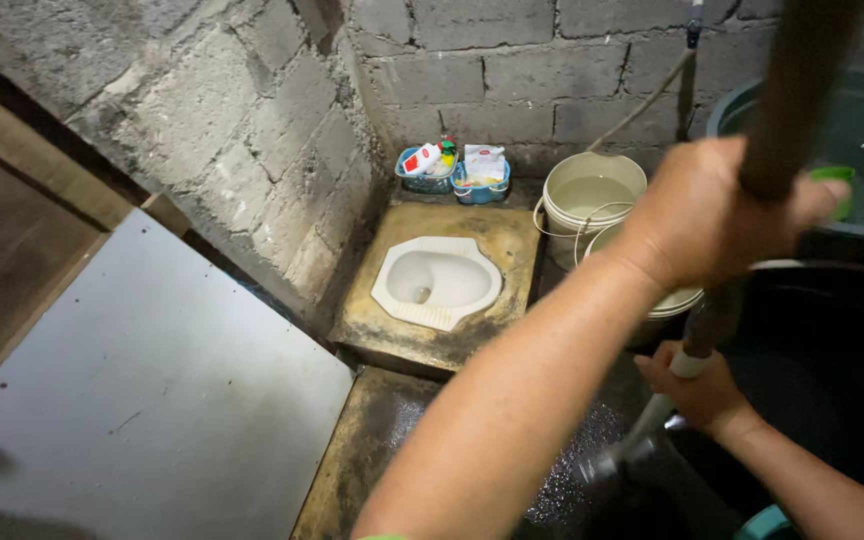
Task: The person cleans a toilet and the surrounding area using a long wooden handle to scrub various surfaces. The person also pours water from buckets and moves plastic basins around the toilet area.
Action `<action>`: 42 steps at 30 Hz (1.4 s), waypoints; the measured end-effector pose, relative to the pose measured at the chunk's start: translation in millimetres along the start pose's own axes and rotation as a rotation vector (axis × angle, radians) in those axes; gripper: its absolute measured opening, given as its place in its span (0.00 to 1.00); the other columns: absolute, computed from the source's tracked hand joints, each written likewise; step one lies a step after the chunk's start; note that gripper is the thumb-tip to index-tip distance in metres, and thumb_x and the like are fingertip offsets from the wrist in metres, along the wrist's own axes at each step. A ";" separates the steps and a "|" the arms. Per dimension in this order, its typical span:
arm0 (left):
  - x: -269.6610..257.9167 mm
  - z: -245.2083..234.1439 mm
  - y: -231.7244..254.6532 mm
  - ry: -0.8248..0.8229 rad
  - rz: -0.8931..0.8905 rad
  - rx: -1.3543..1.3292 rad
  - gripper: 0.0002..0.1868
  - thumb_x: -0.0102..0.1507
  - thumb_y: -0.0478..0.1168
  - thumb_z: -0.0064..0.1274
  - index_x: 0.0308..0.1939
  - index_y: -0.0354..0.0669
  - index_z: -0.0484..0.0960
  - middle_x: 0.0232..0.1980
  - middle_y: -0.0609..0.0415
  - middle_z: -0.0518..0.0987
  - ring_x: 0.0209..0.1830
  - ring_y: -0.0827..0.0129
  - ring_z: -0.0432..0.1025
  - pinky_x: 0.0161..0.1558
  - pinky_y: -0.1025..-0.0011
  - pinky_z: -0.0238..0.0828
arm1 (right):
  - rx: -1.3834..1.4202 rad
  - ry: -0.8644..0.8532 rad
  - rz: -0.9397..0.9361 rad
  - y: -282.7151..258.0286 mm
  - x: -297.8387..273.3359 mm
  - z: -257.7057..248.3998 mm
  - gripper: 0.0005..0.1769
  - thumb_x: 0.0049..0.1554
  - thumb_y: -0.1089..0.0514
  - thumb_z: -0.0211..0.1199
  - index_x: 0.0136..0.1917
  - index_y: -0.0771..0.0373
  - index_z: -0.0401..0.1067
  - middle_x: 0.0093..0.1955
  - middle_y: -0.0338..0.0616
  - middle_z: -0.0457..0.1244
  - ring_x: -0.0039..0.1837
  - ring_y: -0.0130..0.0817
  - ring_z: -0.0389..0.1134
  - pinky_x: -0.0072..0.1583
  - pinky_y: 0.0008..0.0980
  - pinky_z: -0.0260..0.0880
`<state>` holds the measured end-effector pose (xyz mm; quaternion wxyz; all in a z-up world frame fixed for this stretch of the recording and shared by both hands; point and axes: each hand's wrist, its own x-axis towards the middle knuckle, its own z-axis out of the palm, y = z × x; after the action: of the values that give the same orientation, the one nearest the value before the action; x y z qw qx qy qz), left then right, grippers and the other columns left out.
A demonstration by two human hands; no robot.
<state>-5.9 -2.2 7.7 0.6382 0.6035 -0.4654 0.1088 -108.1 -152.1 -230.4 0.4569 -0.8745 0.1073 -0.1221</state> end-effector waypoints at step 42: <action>10.3 -8.6 25.8 0.027 0.080 0.110 0.19 0.58 0.61 0.59 0.32 0.51 0.85 0.27 0.56 0.85 0.29 0.66 0.82 0.39 0.69 0.78 | 0.125 0.197 -0.368 -1.6 39.7 19.4 0.15 0.58 0.59 0.69 0.32 0.59 0.67 0.31 0.36 0.61 0.34 0.25 0.62 0.42 0.31 0.65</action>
<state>-14.4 7.4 33.8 0.6054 0.6170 -0.4740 0.1677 -64.3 -148.1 -235.2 0.4677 -0.8330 -0.0177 -0.2949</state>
